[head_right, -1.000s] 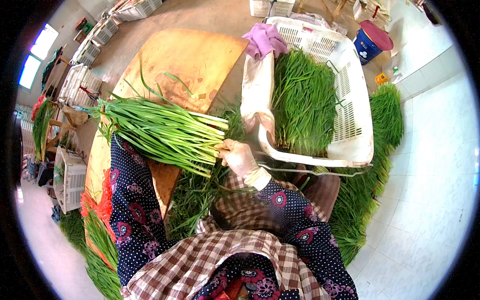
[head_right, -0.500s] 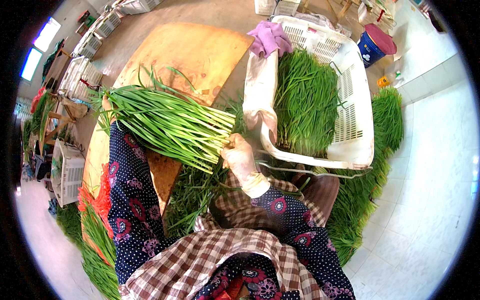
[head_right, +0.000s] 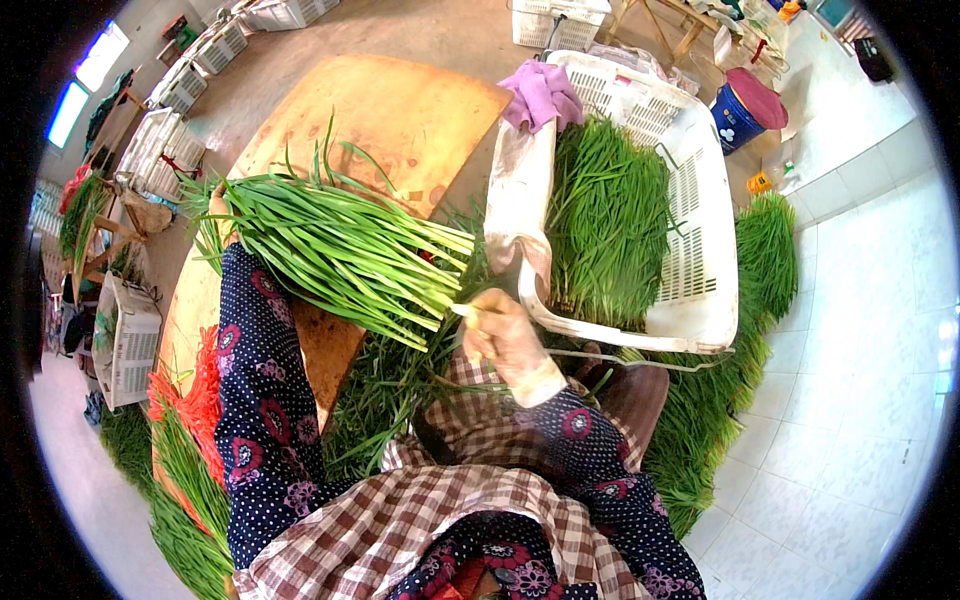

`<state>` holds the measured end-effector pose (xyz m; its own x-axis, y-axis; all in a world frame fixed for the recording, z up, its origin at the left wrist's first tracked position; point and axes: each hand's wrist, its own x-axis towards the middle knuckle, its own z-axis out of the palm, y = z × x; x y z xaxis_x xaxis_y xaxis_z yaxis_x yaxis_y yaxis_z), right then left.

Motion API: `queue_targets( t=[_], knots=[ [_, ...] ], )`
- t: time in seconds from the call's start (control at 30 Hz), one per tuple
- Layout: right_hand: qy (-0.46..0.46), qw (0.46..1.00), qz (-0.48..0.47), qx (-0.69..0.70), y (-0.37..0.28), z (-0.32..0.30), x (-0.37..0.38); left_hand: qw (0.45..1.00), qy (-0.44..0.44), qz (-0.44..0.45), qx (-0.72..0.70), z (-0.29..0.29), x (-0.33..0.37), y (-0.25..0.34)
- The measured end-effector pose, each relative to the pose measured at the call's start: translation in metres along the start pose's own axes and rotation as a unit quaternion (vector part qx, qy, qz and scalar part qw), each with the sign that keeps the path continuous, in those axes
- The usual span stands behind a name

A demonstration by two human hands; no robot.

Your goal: The person gathers green onions into bunches, secures them with red ties, and places the completed bundles into a large plastic crate.

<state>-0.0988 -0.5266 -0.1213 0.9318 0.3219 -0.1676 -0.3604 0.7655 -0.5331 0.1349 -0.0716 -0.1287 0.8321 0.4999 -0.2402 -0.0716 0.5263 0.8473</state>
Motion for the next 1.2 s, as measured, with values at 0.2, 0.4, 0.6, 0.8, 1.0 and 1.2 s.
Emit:
queue_targets(
  t=[0.2, 0.4, 0.6, 0.8, 1.0, 1.2],
  knots=[
    [-0.133, 0.973, 0.007, -0.19, -0.041, -0.026, -0.045, 0.998, -0.037, 0.037, 0.03, -0.018, 0.009, 0.006],
    [-0.42, 0.559, 0.132, -0.702, 0.015, -0.038, -0.076, 0.994, -0.104, 0.001, -0.028, -0.001, 0.005, -0.005],
    [-0.172, 0.597, -0.101, -0.777, -0.027, -0.039, -0.047, 0.995, -0.08, 0.008, -0.059, -0.014, 0.009, 0.0],
    [-0.332, 0.408, -0.084, -0.847, 0.036, 0.02, -0.029, 0.973, -0.137, -0.007, -0.187, -0.023, 0.009, -0.003],
    [-0.076, 0.875, -0.191, -0.438, -0.028, 0.015, 0.015, 0.95, -0.18, 0.057, -0.25, -0.008, -0.019, 0.001],
    [-0.058, 0.643, -0.189, -0.74, -0.041, 0.018, 0.077, 0.938, -0.217, 0.052, -0.266, 0.031, -0.028, -0.006]
  ],
)
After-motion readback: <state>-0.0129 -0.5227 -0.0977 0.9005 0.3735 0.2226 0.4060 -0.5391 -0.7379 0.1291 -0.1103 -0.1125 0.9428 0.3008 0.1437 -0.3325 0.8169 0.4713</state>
